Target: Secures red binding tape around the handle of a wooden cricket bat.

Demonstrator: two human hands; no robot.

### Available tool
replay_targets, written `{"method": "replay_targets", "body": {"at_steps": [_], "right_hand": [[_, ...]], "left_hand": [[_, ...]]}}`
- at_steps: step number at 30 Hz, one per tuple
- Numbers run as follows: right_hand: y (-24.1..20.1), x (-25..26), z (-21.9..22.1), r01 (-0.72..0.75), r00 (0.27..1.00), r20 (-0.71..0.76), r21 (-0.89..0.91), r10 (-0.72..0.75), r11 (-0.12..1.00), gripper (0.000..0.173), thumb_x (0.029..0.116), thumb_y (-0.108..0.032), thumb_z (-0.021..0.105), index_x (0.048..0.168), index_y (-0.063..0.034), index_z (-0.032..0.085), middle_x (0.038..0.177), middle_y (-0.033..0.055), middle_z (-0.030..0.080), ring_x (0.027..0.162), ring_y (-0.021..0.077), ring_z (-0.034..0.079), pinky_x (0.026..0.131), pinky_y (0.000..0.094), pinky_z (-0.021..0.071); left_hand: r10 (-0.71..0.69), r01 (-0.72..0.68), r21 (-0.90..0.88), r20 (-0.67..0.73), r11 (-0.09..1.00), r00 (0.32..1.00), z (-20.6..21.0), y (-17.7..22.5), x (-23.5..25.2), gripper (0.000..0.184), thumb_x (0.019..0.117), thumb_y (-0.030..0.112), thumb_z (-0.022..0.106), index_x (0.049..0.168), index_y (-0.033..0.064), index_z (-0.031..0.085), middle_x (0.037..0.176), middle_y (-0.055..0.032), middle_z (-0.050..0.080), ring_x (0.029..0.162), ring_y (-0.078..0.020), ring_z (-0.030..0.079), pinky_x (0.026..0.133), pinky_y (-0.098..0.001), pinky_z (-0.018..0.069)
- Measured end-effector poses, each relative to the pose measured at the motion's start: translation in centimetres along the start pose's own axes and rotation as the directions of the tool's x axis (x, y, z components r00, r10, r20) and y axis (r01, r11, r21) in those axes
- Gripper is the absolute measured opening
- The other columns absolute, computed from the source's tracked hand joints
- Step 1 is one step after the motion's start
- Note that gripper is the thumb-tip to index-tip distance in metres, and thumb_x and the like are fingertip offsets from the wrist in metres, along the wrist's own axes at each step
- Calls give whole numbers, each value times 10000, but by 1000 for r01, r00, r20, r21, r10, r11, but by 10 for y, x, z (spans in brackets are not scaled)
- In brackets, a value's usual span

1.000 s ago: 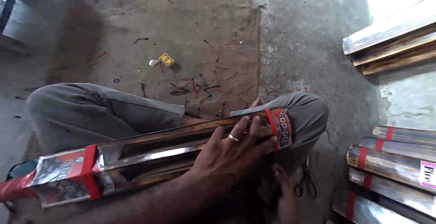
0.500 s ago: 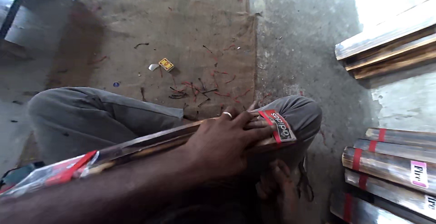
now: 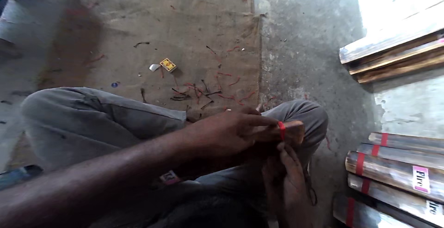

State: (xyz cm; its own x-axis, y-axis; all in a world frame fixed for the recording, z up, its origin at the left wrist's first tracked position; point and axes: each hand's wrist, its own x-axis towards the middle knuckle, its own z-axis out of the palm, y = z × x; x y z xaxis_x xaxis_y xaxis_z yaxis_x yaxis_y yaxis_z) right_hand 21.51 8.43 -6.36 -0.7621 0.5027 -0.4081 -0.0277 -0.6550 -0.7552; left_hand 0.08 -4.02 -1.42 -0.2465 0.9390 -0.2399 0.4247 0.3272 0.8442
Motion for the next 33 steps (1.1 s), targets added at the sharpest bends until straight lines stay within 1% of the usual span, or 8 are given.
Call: {"method": "replay_targets", "body": {"at_steps": [3,6,9,18,23,27,29,33], "right_hand": [[2,13,7,-42,999,-7,20,42,999,204,1061,-222,489,1136,-136,658,584,-51,394,460,37,387,448,217,377],[1,11,7,-58,998,-41,-7,57,998,195,1029,-214,521,1140,-136,660,591,-47,393,469,49,400,461,231,398],[-1,-3,4,-62,995,-78,-26,59,998,192,1028,-176,531,1152,-86,645,590,-50,396,451,42,399,439,219,401],[22,-60,-30,-57,963,-269,-109,26,992,222,1034,-144,475,1148,-145,666,561,-84,411,452,30,416,454,227,418],[14,-56,-29,4,984,-170,-229,-44,974,208,1034,-178,507,1123,-164,694,589,-80,459,470,21,435,458,226,428],[-14,-41,-14,188,980,24,-413,-195,891,217,1044,-166,513,1127,-128,710,647,-65,507,491,6,441,458,190,424],[-27,-30,-9,328,944,148,-489,-294,808,225,1053,-165,513,1145,-105,709,715,-37,555,535,14,455,491,188,427],[-44,-17,-1,501,861,291,-626,-416,598,221,1048,-152,518,1130,-87,713,789,-18,622,584,29,508,527,195,461]], "left_hand": [[57,115,457,-346,882,937,37,5,-12,506,961,421,630,1451,468,508,1485,0,526,1276,-282,551,933,-586,494],[108,180,654,-375,734,920,90,10,-23,786,885,420,722,1585,307,384,1683,-90,266,1502,-347,317,1038,-660,361],[75,236,716,-374,656,925,115,-4,-18,866,958,189,632,1661,315,142,1727,-142,64,1562,-365,173,1063,-649,339],[60,154,677,-282,720,958,102,-6,-18,806,986,190,594,1653,312,158,1706,-173,150,1543,-405,226,1018,-649,423],[102,-13,574,-123,819,987,75,-3,-18,800,990,277,594,1548,629,141,1692,-150,218,1473,-510,303,965,-664,453],[182,-159,358,-32,920,983,42,4,-15,833,866,293,730,1515,605,313,1642,-57,360,1414,-366,464,926,-614,532],[189,-189,199,22,962,982,20,13,-10,882,804,253,795,1533,519,376,1556,30,465,1210,-215,623,804,-535,600],[120,-107,-78,176,991,977,-18,28,-1,958,806,181,821,1548,548,339,1313,100,661,1116,-78,661,879,-458,612]]}}
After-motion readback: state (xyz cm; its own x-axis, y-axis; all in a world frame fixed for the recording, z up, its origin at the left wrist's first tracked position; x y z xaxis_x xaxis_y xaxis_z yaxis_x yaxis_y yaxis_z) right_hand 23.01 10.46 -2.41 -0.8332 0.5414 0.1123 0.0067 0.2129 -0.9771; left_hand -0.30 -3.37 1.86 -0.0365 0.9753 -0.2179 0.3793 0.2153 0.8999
